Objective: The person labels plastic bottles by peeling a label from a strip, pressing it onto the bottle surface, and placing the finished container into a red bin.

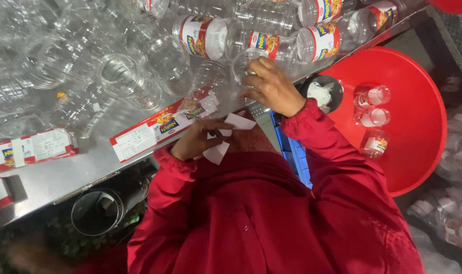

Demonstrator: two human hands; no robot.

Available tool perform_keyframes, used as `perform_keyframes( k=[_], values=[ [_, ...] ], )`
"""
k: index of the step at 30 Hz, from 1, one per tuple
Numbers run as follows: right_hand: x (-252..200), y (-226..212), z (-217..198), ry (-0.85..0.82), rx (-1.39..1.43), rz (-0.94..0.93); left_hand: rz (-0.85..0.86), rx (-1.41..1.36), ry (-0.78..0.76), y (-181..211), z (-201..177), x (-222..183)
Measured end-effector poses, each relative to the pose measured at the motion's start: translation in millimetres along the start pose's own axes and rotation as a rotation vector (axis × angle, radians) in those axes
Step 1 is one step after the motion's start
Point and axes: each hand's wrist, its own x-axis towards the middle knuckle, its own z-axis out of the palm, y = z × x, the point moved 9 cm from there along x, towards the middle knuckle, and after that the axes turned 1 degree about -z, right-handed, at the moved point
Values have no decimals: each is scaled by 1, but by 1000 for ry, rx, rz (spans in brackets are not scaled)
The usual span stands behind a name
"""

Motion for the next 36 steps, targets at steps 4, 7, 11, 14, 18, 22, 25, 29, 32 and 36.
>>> perform_keyframes(
  k=[4,7,11,14,18,22,25,29,32,36],
  values=[
    [4,-17,-10,6,-76,-24,-22,-68,196,6,4,-16],
    [-3,-23,-25,61,-106,41,-21,-320,446,3,7,-42],
    [-43,-35,-61,461,22,223,64,-387,776,26,11,-77],
    [-61,-53,-40,368,245,356,81,-125,941,57,14,-93],
    [-64,-107,-4,207,579,308,113,-71,1026,77,24,-100],
    [-58,-130,5,239,405,207,178,151,969,104,42,-102],
    [-60,-134,10,232,355,199,163,195,941,117,44,-105],
    [-63,-143,8,253,275,102,135,347,944,131,47,-110],
    [-61,-152,9,252,213,20,133,396,943,134,50,-110],
    [-62,-167,11,238,1,-144,131,384,978,132,50,-111]
  ],
)
